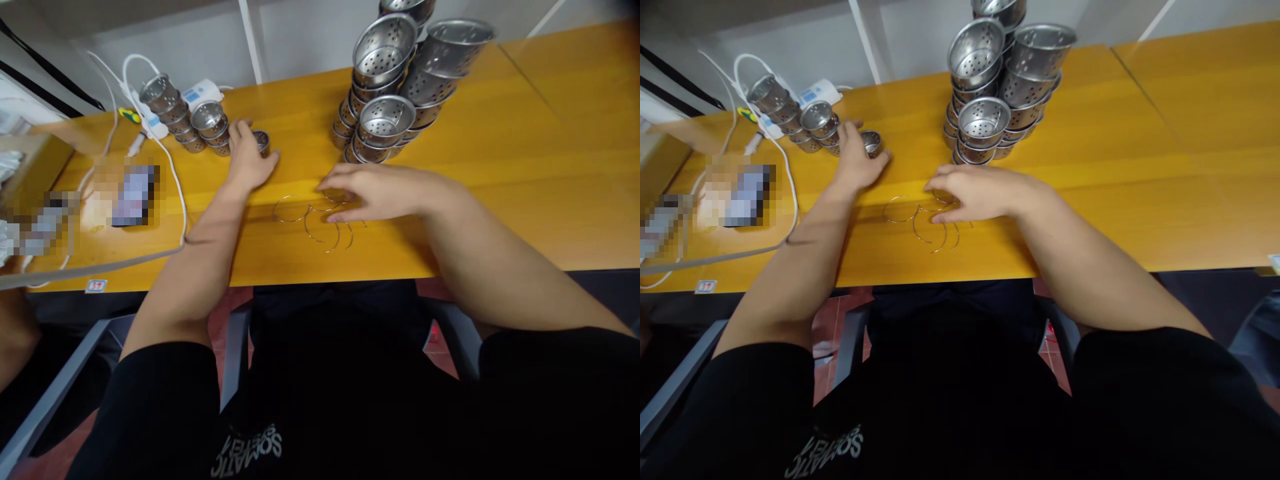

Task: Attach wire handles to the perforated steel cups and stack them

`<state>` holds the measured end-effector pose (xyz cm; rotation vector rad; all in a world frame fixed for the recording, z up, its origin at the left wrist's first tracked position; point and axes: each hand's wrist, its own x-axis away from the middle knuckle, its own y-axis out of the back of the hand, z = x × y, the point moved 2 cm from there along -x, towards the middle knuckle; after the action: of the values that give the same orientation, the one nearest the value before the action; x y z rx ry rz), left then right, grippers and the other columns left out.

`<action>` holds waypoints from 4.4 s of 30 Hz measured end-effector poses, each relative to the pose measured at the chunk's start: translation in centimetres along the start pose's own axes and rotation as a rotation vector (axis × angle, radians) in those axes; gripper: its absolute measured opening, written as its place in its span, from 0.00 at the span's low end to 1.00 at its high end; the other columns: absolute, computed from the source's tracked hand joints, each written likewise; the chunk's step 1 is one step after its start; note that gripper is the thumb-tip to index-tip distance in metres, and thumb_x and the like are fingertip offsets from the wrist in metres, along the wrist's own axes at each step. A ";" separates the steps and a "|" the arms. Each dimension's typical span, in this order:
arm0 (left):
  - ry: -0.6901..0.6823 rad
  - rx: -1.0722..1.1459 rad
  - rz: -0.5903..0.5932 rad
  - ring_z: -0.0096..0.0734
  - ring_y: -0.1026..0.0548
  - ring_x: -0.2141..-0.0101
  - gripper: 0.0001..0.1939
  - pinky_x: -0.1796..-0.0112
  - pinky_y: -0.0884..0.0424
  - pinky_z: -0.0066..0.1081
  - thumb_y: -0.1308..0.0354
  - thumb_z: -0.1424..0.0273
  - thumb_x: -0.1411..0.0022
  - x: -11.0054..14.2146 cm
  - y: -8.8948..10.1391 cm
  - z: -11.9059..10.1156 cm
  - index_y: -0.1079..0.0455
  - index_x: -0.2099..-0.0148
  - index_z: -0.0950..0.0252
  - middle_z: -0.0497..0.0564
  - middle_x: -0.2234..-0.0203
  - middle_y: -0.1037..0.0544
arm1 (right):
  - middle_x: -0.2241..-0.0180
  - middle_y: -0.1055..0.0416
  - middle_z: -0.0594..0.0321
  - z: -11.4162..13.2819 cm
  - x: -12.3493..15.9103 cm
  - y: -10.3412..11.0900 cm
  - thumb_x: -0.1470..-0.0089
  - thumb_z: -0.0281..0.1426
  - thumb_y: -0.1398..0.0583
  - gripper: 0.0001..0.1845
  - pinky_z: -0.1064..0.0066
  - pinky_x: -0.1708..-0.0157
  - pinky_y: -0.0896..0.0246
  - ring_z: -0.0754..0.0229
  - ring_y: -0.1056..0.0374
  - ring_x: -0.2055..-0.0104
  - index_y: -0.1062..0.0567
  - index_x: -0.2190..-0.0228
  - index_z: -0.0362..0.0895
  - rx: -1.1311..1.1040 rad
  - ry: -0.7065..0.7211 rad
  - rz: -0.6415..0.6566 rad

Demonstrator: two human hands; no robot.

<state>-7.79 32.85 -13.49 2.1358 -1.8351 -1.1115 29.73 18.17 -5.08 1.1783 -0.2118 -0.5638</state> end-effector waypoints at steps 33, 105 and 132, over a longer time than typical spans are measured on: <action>-0.184 0.159 0.106 0.63 0.14 0.30 0.54 0.21 0.20 0.64 0.11 0.54 0.39 0.5 -2.8 -2.7 0.38 0.22 0.48 0.62 0.29 0.18 | 0.49 0.14 0.45 0.9 -2.5 -1.3 0.21 0.27 0.40 0.11 0.53 0.48 0.28 0.41 0.20 0.52 0.17 0.46 0.46 0.040 -0.144 -0.046; -0.546 0.254 0.124 0.60 0.13 0.31 0.59 0.28 0.12 0.58 0.27 0.17 0.29 3.4 -5.7 -7.1 0.43 0.18 0.45 0.58 0.29 0.24 | 0.56 0.09 0.54 1.2 -0.8 0.5 0.10 0.46 0.35 0.16 0.47 0.50 0.18 0.37 0.11 0.55 0.11 0.37 0.54 0.149 -0.184 -0.496; -0.473 0.213 0.369 0.67 0.17 0.28 0.75 0.24 0.15 0.68 0.12 0.16 0.52 4.4 -2.9 -9.4 0.41 0.20 0.48 0.58 0.27 0.21 | 0.70 0.26 0.63 1.0 -4.4 -2.1 0.11 0.61 0.39 0.26 0.48 0.55 0.17 0.45 0.27 0.67 0.13 0.42 0.56 -0.088 -0.207 -0.727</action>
<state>0.08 26.21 -10.16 1.6044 -2.5227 -1.4654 24.91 19.04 -6.05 1.0943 0.0777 -1.3219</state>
